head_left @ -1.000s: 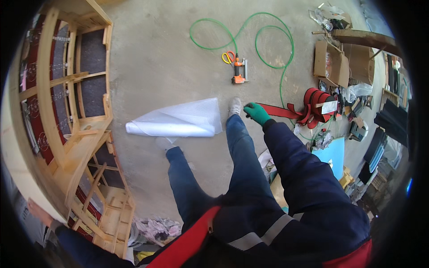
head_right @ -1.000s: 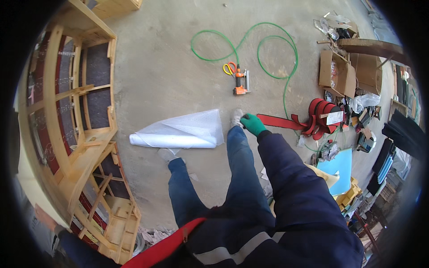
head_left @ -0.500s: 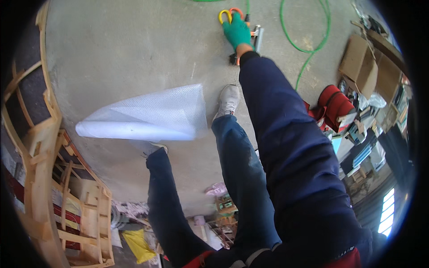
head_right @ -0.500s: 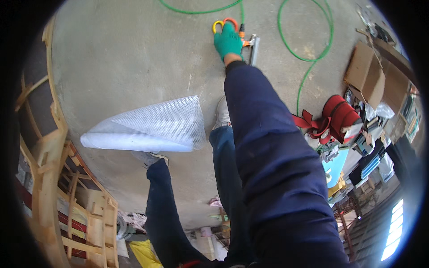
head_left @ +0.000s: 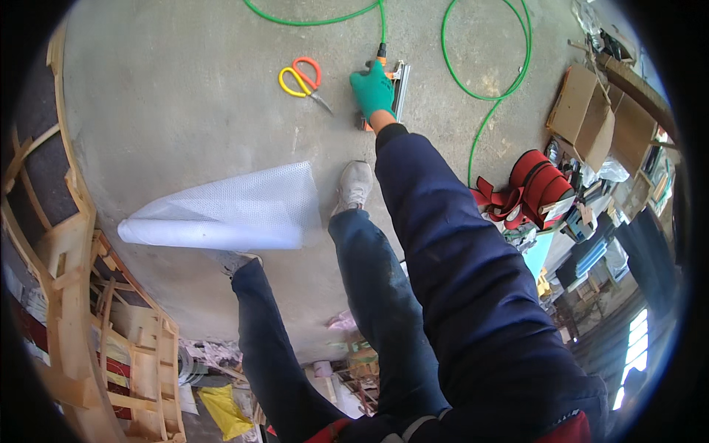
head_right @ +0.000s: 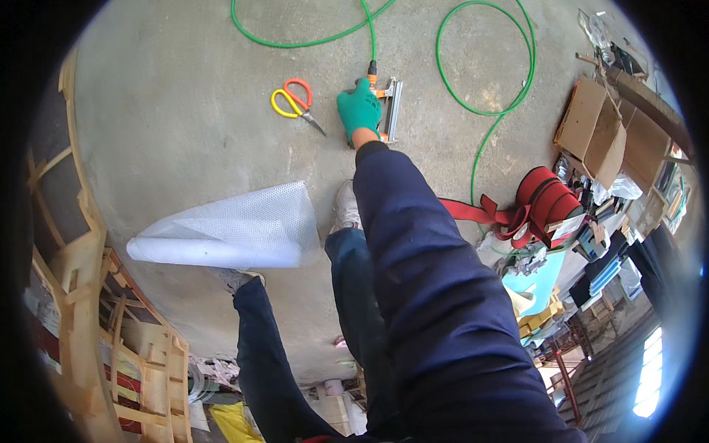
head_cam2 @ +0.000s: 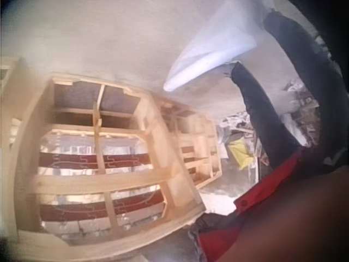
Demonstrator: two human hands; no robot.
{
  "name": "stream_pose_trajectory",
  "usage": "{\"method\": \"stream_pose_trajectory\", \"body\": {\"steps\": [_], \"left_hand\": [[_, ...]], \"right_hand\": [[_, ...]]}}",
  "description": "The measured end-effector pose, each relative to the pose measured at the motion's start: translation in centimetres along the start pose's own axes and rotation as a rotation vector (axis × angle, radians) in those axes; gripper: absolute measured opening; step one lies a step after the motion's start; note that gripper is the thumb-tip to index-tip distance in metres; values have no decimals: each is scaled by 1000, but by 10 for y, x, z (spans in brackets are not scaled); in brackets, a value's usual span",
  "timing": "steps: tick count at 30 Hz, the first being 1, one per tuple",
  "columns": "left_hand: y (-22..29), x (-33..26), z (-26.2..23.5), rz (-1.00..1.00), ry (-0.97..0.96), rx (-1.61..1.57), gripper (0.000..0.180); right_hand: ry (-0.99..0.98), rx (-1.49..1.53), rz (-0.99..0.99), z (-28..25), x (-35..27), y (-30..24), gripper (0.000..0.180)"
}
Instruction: The person secures a white mesh fabric onto a wooden furniture frame using a pneumatic staple gun. They stretch and staple the mesh along the edges, flip the frame to work on different sides, and reload the staple gun as needed.
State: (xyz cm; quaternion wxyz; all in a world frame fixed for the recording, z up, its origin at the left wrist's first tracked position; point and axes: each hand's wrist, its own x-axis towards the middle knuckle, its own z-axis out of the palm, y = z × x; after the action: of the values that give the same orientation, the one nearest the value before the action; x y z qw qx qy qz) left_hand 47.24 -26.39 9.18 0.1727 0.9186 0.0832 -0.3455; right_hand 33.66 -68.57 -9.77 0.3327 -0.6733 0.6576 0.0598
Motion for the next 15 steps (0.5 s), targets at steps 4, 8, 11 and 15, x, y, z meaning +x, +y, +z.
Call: {"method": "stream_pose_trajectory", "body": {"steps": [4,8,11,15], "left_hand": [[2,-14,7,22,-25,29,67],[-14,-18,24,14,-39,45,66],[-26,-15,33,25,-40,33,66],[-35,-9,30,44,-45,1,65]], "right_hand": [[-115,-134,-147,14,-21,1,55],[3,-257,-300,89,-64,-9,60],[297,-252,-439,127,-89,9,57],[197,-180,-421,120,-80,27,46]]}}
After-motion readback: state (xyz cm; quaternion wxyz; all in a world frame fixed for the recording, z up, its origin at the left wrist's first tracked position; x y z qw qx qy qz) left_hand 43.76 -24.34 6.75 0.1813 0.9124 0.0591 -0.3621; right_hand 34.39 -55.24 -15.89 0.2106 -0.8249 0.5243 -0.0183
